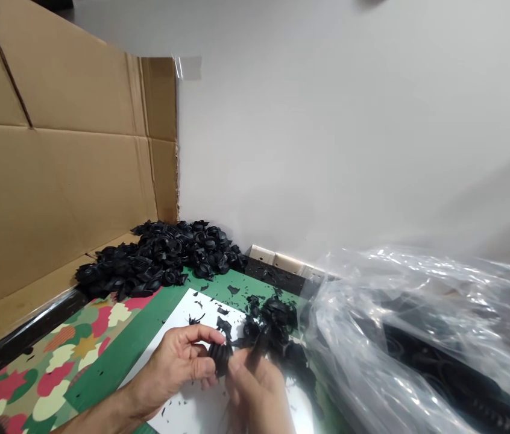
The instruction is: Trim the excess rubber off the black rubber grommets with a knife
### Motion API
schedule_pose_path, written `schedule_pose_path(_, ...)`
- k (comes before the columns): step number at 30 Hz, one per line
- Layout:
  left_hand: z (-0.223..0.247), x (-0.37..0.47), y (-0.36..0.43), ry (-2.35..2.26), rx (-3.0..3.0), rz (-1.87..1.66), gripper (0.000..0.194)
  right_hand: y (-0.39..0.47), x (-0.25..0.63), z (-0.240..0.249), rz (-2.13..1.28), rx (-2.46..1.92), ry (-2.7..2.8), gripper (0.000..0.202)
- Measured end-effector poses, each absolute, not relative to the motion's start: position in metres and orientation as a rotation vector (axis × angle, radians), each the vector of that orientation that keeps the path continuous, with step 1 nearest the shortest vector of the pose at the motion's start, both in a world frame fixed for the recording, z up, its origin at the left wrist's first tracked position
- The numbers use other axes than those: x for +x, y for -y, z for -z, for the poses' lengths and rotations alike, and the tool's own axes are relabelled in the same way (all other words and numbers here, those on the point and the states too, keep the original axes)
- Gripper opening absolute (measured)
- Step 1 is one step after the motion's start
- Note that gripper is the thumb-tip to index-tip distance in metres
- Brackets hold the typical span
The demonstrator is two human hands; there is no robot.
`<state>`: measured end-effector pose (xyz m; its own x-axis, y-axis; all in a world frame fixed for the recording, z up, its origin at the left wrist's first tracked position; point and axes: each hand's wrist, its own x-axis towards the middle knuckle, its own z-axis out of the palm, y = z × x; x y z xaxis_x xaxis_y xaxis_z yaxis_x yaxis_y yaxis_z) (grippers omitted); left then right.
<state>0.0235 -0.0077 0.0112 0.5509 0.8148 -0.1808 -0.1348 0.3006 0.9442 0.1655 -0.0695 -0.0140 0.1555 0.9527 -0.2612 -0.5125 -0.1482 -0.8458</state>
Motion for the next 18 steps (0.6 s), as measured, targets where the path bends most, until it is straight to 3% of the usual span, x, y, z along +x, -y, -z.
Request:
schedule_pose_path(7, -0.019, 0.022, 0.009, -0.809, 1.163, -0.685, 0.033, 0.069, 0.157, 0.016, -1.441, -0.985, 0.512, 0.041)
schedule_pose_path(18, -0.008, 0.023, 0.003, -0.874, 1.268, -0.741, 0.015, 0.069, 0.156, 0.017, -1.368, -1.127, 0.585, 0.045)
